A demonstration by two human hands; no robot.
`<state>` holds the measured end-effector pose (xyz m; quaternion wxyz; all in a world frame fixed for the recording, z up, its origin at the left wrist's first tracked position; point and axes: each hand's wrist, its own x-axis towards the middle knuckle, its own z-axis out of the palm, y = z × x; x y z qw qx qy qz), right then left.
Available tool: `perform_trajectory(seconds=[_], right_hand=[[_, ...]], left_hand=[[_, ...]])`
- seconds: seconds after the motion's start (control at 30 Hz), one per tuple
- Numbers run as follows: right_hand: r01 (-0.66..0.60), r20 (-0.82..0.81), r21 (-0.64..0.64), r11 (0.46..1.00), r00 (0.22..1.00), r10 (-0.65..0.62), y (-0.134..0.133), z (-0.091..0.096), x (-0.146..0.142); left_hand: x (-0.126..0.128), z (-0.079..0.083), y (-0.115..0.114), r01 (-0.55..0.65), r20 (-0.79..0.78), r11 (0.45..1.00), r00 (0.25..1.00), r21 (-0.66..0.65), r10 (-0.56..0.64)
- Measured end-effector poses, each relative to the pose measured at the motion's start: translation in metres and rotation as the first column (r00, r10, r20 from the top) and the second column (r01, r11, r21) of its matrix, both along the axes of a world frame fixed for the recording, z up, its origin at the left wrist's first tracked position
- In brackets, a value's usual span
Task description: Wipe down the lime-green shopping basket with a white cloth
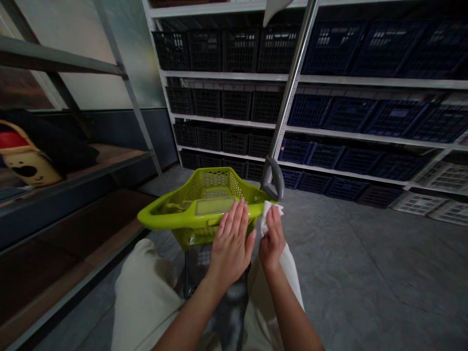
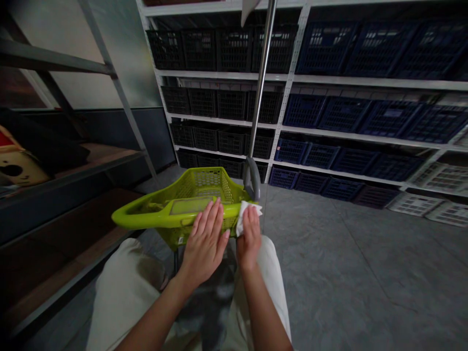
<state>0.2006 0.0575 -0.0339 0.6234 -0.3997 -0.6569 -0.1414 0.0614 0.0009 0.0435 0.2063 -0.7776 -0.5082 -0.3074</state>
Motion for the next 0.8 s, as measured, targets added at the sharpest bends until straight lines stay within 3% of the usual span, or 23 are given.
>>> perform_trajectory(seconds=[0.07, 0.13, 0.27, 0.3, 0.47, 0.63, 0.8], right_hand=[[-0.105, 0.193, -0.034, 0.994, 0.975, 0.109, -0.0017, -0.0005, -0.0006], [-0.132, 0.237, -0.036, 0.991, 0.962, 0.137, -0.0020, -0.0001, 0.0001], [0.041, -0.100, -0.017, 0.999, 0.994, -0.042, 0.0000, 0.0020, 0.0008], [0.049, -0.101, -0.025, 0.999, 0.994, -0.051, -0.0004, 0.0023, 0.0002], [-0.073, 0.287, -0.038, 0.997, 0.955, 0.080, -0.0043, 0.0043, 0.0023], [0.086, -0.011, -0.014, 0.996, 0.996, -0.087, -0.0020, 0.0058, 0.0057], [-0.081, 0.263, -0.051, 0.995, 0.960, 0.091, -0.0034, 0.0044, 0.0025]], left_hand=[[0.0009, -0.0001, 0.0003, -0.007, 0.006, 1.000, 1.000, 0.003, 0.007], [0.0014, 0.0001, 0.0004, -0.006, 0.009, 1.000, 1.000, 0.003, 0.006], [0.0026, 0.0009, 0.0006, 0.007, 0.001, 1.000, 1.000, -0.002, -0.007], [0.0030, 0.0010, 0.0007, 0.006, 0.000, 1.000, 1.000, -0.003, -0.006], [0.0038, 0.0011, 0.0016, -0.003, -0.003, 1.000, 1.000, -0.002, 0.003], [0.0042, -0.0002, 0.0028, 0.005, 0.001, 1.000, 1.000, 0.001, -0.005], [0.0029, -0.0011, 0.0036, 0.009, 0.016, 1.000, 1.000, 0.003, -0.009]])
